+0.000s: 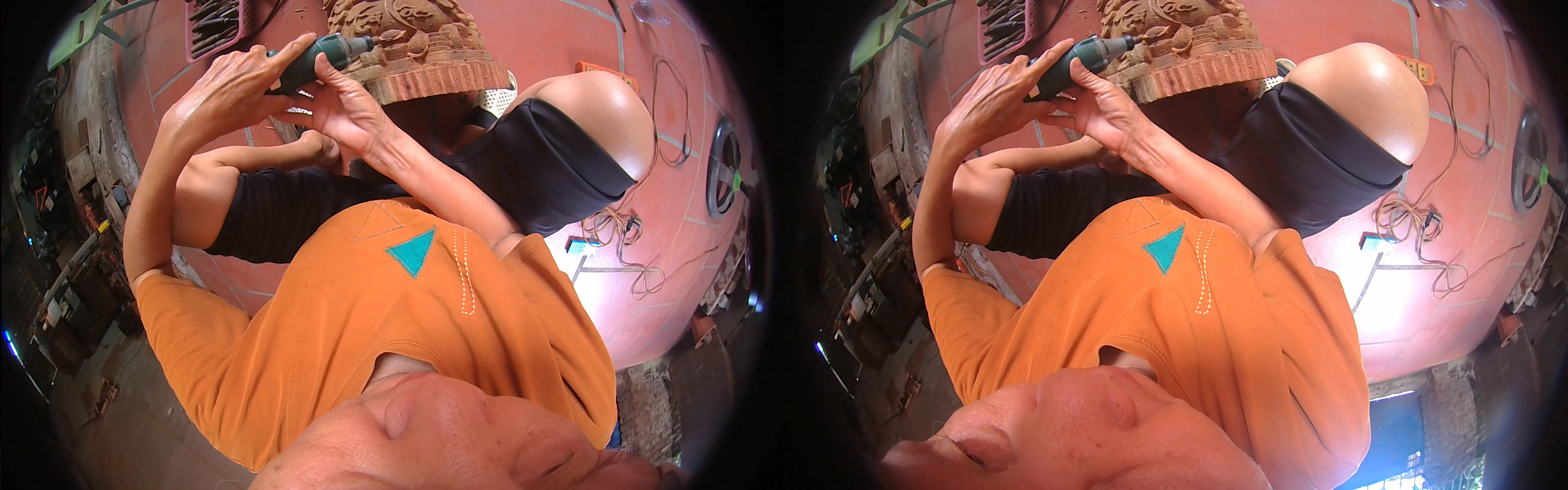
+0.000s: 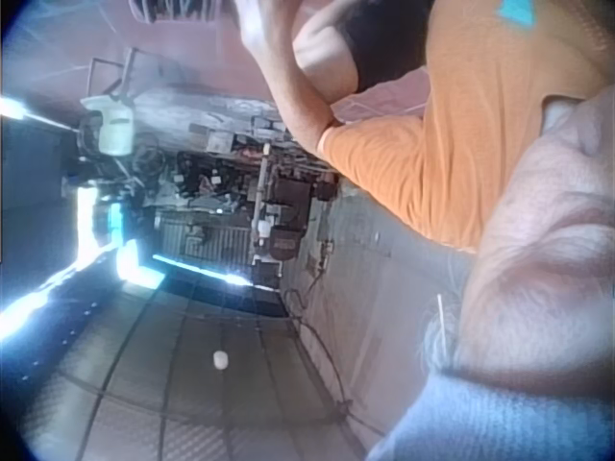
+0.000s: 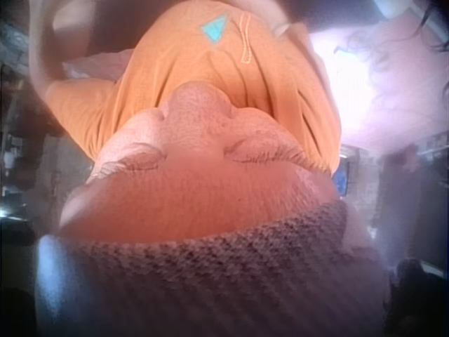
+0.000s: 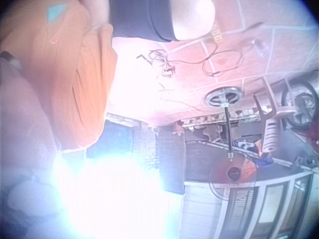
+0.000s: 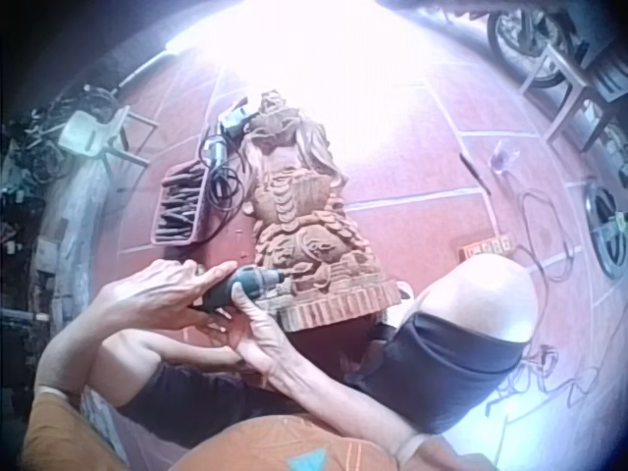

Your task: The person uses a handheld rotary carving tool to shape and detail a wooden block. They hold the tool with both hands and guide it along the surface of the wood, removing material to create carved patterns.

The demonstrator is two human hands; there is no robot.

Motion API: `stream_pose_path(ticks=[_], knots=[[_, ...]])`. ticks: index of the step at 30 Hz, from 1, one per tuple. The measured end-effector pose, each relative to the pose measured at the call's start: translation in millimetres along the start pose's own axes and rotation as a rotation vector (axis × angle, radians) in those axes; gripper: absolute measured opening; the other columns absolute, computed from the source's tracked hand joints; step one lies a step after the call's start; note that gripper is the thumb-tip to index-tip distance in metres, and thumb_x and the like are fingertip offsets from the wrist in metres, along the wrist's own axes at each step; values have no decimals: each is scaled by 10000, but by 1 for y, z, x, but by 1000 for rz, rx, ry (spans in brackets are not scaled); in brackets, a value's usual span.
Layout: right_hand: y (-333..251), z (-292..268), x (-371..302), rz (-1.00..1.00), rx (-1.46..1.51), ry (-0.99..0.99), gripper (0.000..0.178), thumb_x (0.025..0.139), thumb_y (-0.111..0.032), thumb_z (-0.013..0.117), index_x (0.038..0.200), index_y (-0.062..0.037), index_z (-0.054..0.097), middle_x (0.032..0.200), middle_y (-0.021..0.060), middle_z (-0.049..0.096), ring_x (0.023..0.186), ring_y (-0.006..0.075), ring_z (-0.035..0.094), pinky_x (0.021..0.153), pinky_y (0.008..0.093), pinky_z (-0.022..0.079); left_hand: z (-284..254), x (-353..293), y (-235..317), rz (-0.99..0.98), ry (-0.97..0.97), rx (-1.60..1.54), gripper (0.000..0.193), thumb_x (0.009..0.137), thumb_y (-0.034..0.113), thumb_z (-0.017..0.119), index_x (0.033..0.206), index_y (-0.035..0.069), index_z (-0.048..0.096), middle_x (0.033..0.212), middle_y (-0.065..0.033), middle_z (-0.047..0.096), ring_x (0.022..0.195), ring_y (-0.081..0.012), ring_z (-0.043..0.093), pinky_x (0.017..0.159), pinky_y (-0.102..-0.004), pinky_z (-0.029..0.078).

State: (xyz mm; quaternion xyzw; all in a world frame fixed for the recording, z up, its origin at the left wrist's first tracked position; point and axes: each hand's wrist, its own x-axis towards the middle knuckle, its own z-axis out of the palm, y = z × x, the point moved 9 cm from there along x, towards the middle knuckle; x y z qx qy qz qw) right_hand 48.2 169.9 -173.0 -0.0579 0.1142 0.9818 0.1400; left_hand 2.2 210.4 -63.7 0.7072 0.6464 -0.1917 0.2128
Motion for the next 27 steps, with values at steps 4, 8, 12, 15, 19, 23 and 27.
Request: stream_pose_path(ticks=[4,8,12,15,19,23,27], knots=[[-3,-1,0,-8,-13,-8,499,858,-400,676,1237,-124,503,1167,84,604,1139,278,558,972,556,441,-2,2,2,25,31,8,869,775,245,735,1502,252,259,840,-182,594,742,-351,632,656,-441,498],[-5,-1,0,-16,-12,4,492,860,-402,674,1232,-127,505,1159,82,606,1141,271,556,965,547,443,-4,5,2,23,26,4,860,775,254,736,1497,245,269,831,-180,587,762,-352,629,670,-444,486],[-8,-2,2,-25,-20,-6,485,861,-407,671,1229,-136,509,1155,76,607,1143,268,554,959,545,442,-4,7,3,30,30,6,849,778,262,734,1493,242,276,844,-188,589,777,-354,628,679,-445,482],[-10,-2,2,-35,-27,-6,478,860,-411,670,1222,-138,515,1153,69,614,1137,265,559,955,550,444,-5,9,3,34,34,0,841,785,269,729,1492,239,276,855,-192,592,786,-357,627,688,-451,480],[-15,1,1,-63,-29,3,474,858,-413,671,1214,-137,524,1149,60,625,1123,263,571,948,557,448,-6,14,5,24,21,-1,833,790,293,728,1490,233,281,862,-190,594,801,-356,626,699,-452,477],[-18,0,4,-63,-39,-11,461,858,-416,670,1203,-143,533,1147,56,631,1121,260,576,947,561,449,-4,17,2,37,33,6,830,789,309,731,1487,226,289,864,-186,598,807,-349,625,703,-445,474],[-19,1,4,-71,-44,-1,454,858,-420,668,1199,-150,537,1149,57,633,1124,261,576,944,564,450,-5,17,3,29,24,-1,827,791,299,731,1486,223,290,863,-185,601,803,-343,625,701,-441,474]])
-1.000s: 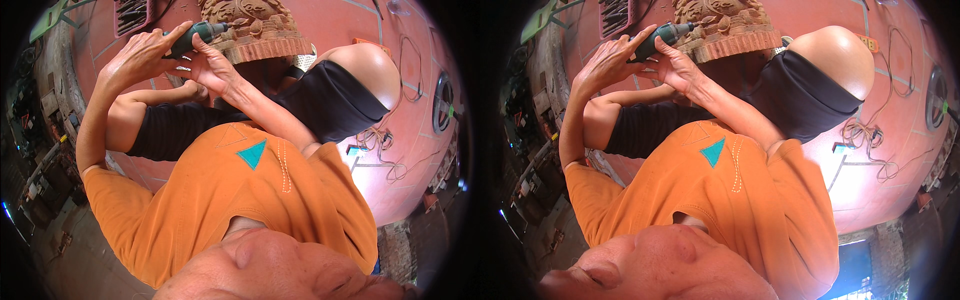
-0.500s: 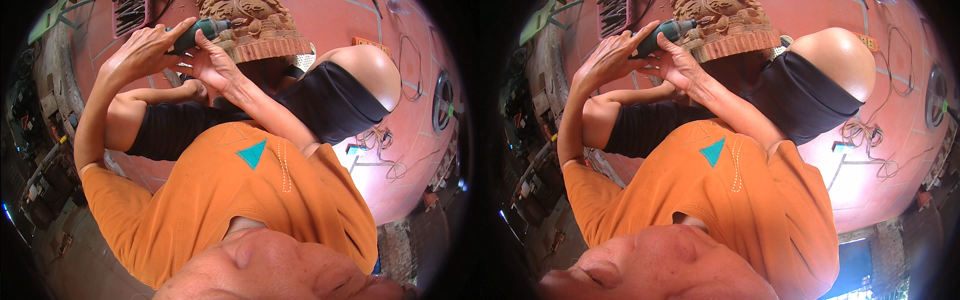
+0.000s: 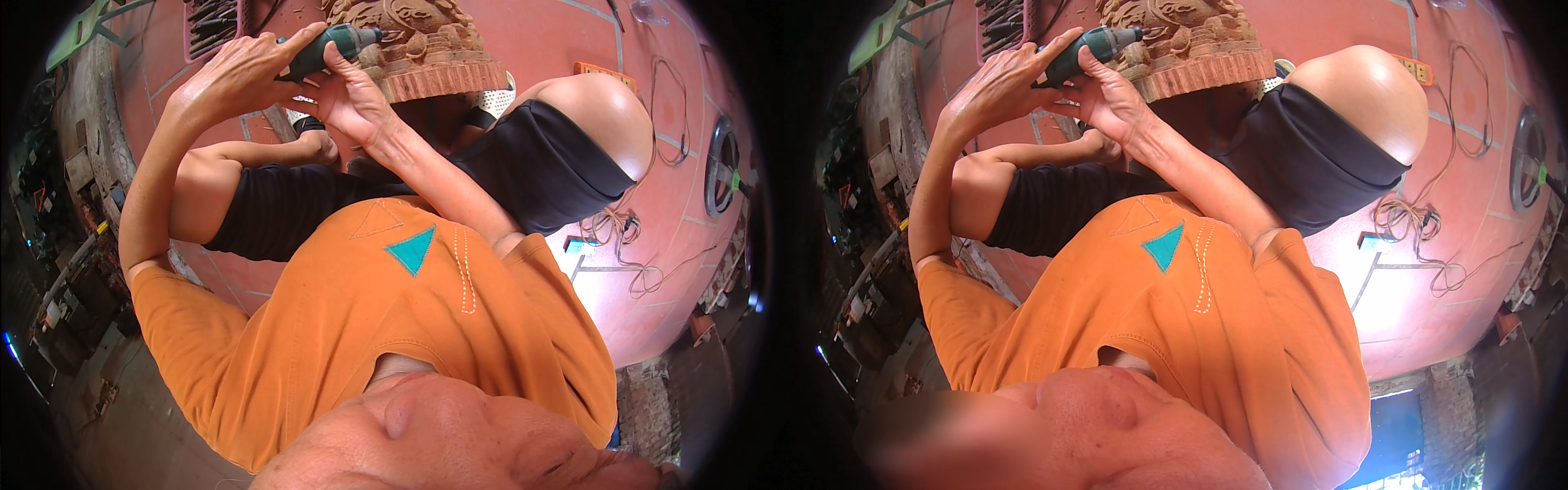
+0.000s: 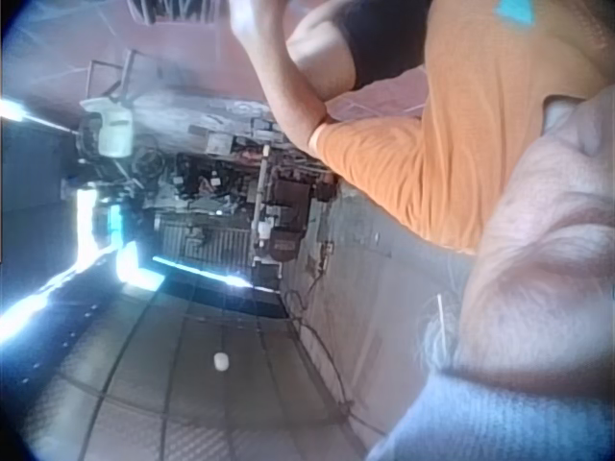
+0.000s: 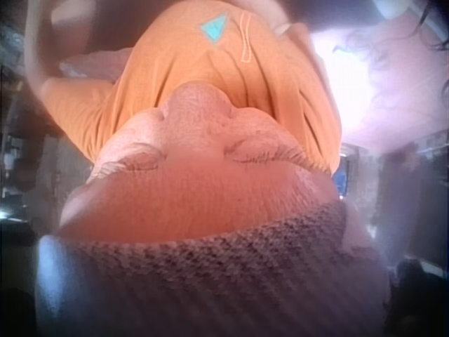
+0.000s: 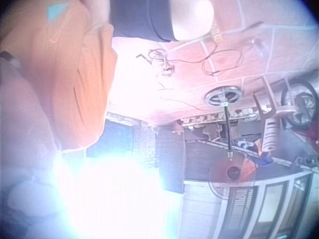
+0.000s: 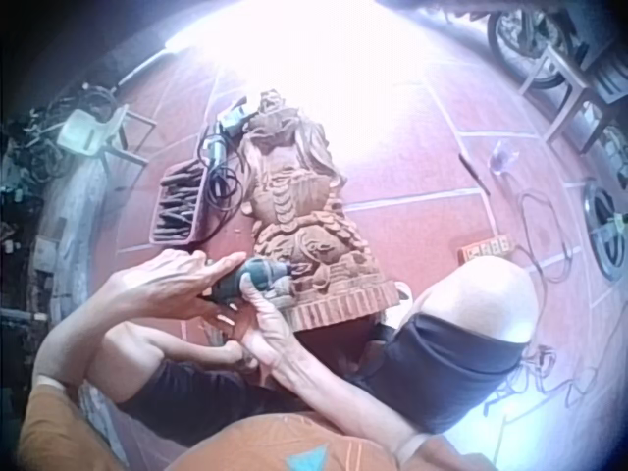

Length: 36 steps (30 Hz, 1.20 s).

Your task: The person uses a handheld rotary carving tool to shape and detail a wooden block. They hold the tool with both hands and guide it along the surface of the wood, removing material to create carved patterns.

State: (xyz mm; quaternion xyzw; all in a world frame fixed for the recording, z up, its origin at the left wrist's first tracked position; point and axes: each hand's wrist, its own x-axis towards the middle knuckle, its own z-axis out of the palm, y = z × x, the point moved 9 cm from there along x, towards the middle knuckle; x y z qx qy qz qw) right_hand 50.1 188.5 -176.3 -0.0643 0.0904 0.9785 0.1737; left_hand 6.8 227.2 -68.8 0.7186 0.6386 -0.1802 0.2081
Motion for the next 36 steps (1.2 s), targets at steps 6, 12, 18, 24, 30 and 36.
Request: stream_pose_path(ticks=[6,12,18,24,30,36], knots=[[3,-6,4,14,-9,-10,461,859,-420,668,1208,-153,531,1154,59,626,1120,268,577,941,566,451,4,-1,-6,-14,-15,-6,829,788,289,730,1487,220,289,857,-191,603,809,-345,629,704,-441,477],[5,-4,4,19,-7,2,474,856,-415,672,1221,-153,523,1149,62,627,1117,270,579,945,567,450,3,-4,-6,-18,-13,-10,832,787,279,728,1488,219,285,869,-199,609,829,-349,635,709,-442,484],[7,-5,5,23,-9,-1,478,861,-411,669,1232,-154,512,1155,73,623,1110,277,584,951,568,449,3,-6,-6,-12,8,-21,839,790,260,724,1496,238,270,855,-193,604,806,-346,636,696,-446,481],[10,-4,4,38,-9,-4,483,865,-414,662,1238,-154,499,1140,78,623,1106,282,587,957,573,447,5,-10,-9,-17,22,-7,850,791,258,726,1500,252,259,831,-181,595,779,-346,631,676,-441,473],[12,-2,3,45,-8,-1,478,863,-421,662,1225,-147,512,1134,75,625,1101,283,587,963,576,443,1,-12,-4,-33,-7,16,808,783,253,721,1470,184,301,839,-199,606,779,-352,624,686,-437,489],[17,-4,4,67,5,-8,475,861,-417,665,1211,-126,530,1136,78,628,1111,290,583,967,581,440,7,-15,-9,-45,-8,10,866,775,251,729,1500,239,255,830,-187,597,764,-356,629,670,-452,494]])
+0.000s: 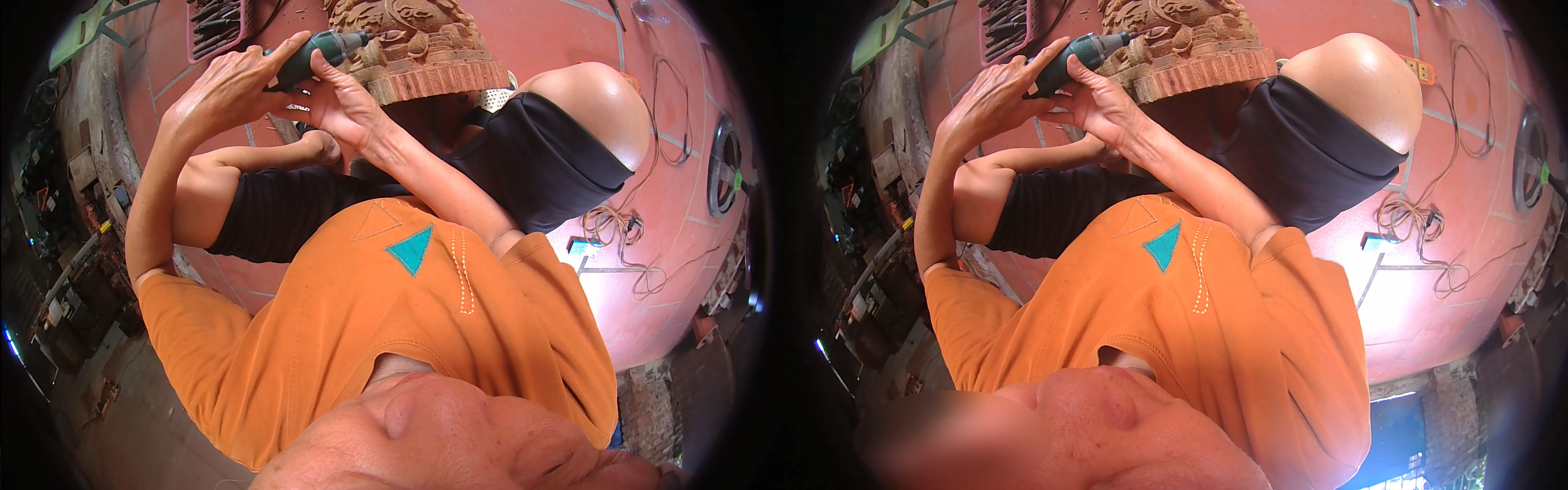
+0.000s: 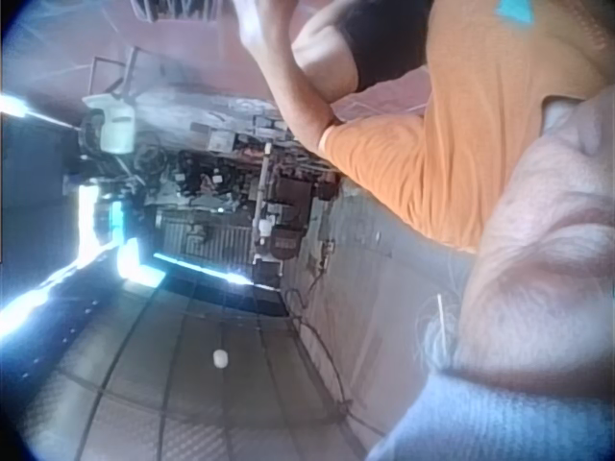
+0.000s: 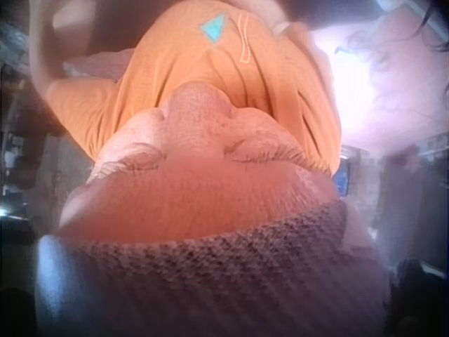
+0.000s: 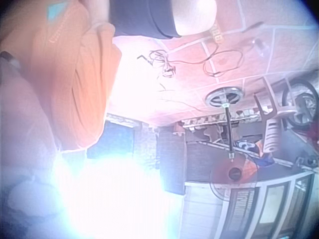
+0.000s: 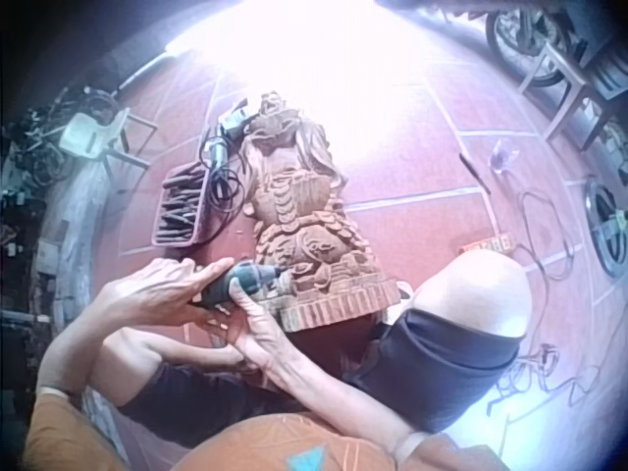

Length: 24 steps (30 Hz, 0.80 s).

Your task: The person uses a handheld rotary carving tool to shape and detail a wooden block. They hold the tool with both hands and guide it along the surface of the wood, removing material to create carved patterns.

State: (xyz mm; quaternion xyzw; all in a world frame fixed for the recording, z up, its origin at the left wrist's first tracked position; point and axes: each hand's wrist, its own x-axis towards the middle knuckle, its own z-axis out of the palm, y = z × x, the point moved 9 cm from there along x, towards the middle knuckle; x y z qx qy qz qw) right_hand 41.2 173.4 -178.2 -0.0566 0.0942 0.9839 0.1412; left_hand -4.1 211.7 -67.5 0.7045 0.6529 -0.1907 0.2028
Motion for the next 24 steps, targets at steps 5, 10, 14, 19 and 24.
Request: stream_pose_path(ticks=[5,10,14,19,24], knots=[[2,-1,0,3,19,15,525,841,-416,685,1225,-106,507,1146,98,625,1102,296,589,958,587,457,2,-1,0,-36,-48,1,863,780,249,724,1501,237,250,854,-200,609,786,-370,633,681,-458,498],[3,0,-1,6,15,11,533,842,-411,684,1239,-112,492,1156,106,615,1105,302,586,959,595,457,0,-3,3,-31,-37,15,785,797,261,704,1469,180,305,816,-192,609,761,-347,623,683,-433,491],[5,-2,-1,15,33,-2,509,864,-394,665,1264,-138,481,1175,108,601,1136,318,566,988,617,423,2,-4,2,-11,-14,10,798,792,254,706,1475,187,300,814,-189,607,750,-347,617,679,-429,488],[4,-1,-2,11,29,-1,504,861,-397,669,1254,-136,492,1173,99,603,1139,309,564,986,609,425,1,-4,3,-31,-36,30,796,794,255,706,1476,179,304,834,-191,608,757,-342,618,684,-426,489],[-1,4,-4,0,12,0,491,858,-405,673,1234,-135,509,1160,85,611,1123,287,573,972,581,442,-4,-2,6,-20,-9,12,818,786,259,720,1480,196,293,854,-194,606,774,-349,625,687,-435,492]])
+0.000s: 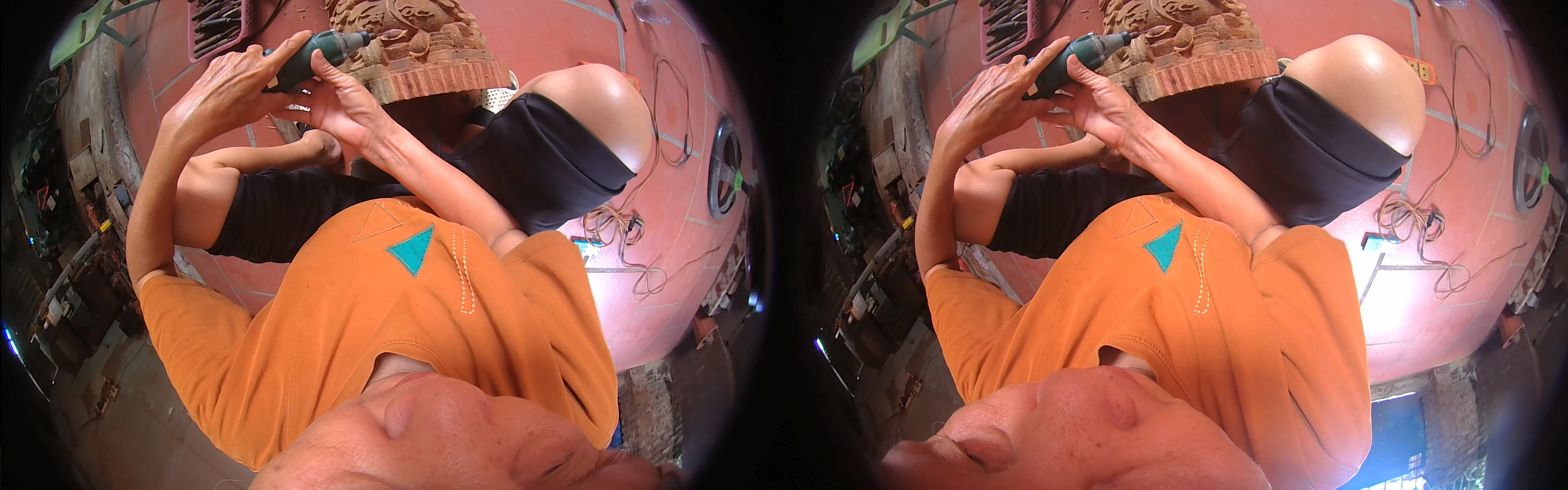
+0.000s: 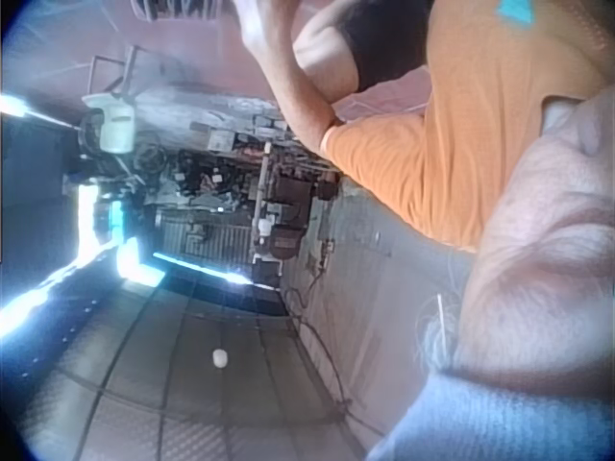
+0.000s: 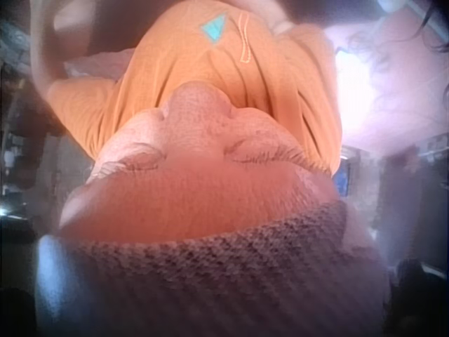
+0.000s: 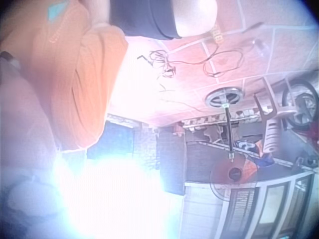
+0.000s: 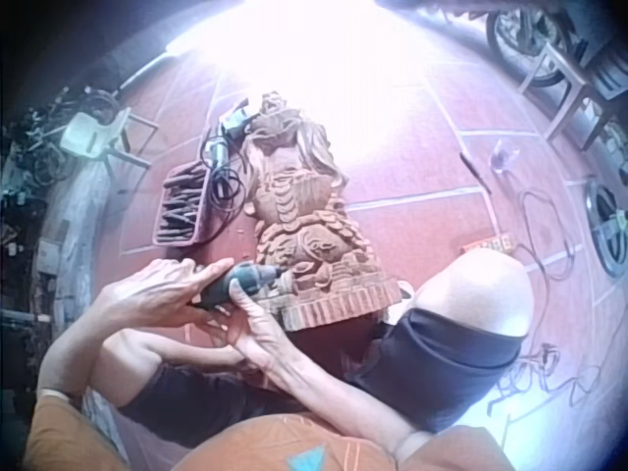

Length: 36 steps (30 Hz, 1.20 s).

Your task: The person uses a handheld rotary carving tool to shape and detail a wooden block. They hold the tool with both hands and guide it along the surface of the wood, removing material to create carved patterns.

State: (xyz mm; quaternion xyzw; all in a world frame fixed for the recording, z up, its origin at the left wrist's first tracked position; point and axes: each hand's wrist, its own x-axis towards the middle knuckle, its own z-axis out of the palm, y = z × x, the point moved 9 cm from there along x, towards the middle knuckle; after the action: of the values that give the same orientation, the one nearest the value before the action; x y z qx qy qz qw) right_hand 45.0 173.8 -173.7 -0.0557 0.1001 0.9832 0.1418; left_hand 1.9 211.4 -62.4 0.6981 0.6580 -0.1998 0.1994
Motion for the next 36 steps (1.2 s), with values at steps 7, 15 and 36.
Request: stream_pose_path(ticks=[7,15,36], knots=[[-6,-1,0,-23,-24,0,488,857,-410,674,1227,-138,510,1154,78,613,1122,279,572,953,559,451,-2,5,-1,29,38,-20,861,771,255,737,1495,255,272,854,-177,595,791,-344,630,681,-444,484],[-12,-3,0,-44,-31,5,481,867,-411,661,1243,-152,511,1184,75,613,1129,268,571,955,551,449,-2,13,1,58,28,-39,845,790,269,726,1497,251,265,863,-183,596,806,-343,633,690,-441,482],[-16,-2,1,-51,-32,-1,448,867,-417,657,1208,-152,538,1149,59,633,1117,248,576,947,550,447,1,17,0,67,29,-24,842,785,256,723,1495,239,270,865,-187,597,794,-348,629,692,-448,482]])
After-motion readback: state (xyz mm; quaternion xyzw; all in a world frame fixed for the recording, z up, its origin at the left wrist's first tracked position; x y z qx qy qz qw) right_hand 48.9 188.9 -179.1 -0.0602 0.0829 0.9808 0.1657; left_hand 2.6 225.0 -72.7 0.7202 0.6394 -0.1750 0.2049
